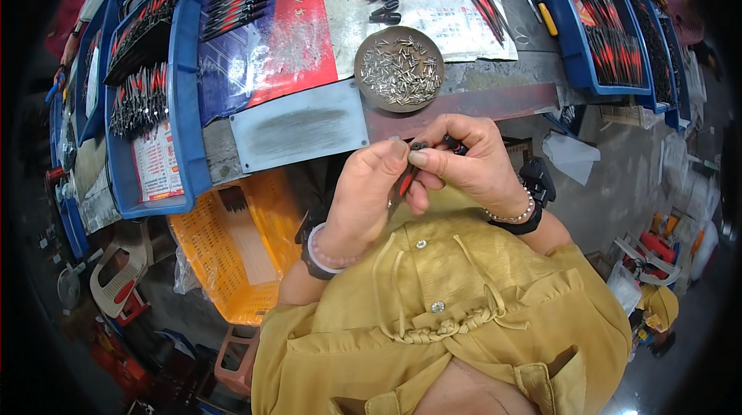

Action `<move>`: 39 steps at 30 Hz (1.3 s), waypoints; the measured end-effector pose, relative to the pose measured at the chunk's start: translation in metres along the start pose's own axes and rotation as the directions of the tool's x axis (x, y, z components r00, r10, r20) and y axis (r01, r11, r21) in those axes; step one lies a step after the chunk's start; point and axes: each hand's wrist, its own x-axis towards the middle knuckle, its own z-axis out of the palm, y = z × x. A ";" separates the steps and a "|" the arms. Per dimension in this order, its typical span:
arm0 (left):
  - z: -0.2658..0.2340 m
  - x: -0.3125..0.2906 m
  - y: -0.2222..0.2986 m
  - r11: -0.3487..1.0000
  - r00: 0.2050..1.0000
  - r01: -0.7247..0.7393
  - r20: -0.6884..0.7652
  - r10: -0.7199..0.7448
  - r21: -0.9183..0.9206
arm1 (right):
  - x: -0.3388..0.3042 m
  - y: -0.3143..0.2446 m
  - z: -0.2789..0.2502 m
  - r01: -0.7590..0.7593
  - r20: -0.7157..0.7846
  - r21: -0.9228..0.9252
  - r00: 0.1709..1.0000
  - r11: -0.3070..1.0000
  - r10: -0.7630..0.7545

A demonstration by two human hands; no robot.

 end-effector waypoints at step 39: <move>-0.026 0.011 -0.023 0.734 0.946 0.324 0.225 -0.235 -0.597 | 0.021 0.022 -0.003 -0.263 -0.032 0.292 0.958 0.919 0.284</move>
